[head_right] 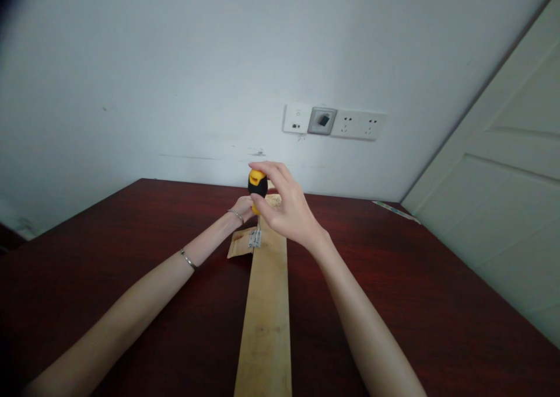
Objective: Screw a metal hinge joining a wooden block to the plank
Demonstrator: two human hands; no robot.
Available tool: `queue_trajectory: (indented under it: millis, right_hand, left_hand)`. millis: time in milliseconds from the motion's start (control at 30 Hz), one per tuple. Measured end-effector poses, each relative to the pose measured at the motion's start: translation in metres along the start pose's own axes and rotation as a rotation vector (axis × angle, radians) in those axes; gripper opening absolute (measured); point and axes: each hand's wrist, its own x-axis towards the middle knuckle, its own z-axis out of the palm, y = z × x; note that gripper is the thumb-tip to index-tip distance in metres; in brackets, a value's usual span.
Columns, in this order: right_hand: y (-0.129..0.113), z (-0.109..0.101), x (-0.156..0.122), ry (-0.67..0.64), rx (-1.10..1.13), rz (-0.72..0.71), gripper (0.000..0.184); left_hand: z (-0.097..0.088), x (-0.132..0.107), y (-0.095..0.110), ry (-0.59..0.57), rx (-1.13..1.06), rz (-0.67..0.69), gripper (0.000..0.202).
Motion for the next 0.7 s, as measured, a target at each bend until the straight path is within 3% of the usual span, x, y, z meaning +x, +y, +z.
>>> queue_trajectory:
  millis: [300,533,700]
  right_hand:
    - [0.0000,0.0016,0.0017,0.054,-0.122,0.008,0.033]
    - [0.0010,-0.0061,0.0008,-0.063,0.065,0.017,0.045]
    - [0.0027,-0.0030,0.0011,0.020,-0.071,-0.039,0.038]
  left_hand:
    - [-0.0001,-0.0005,-0.0003,-0.052,0.003,0.029,0.019]
    - [0.0051,-0.0080,0.0047,-0.019,0.008,0.001,0.024]
    - [0.0023,-0.0048,0.0017,-0.033,0.015,0.018,0.024]
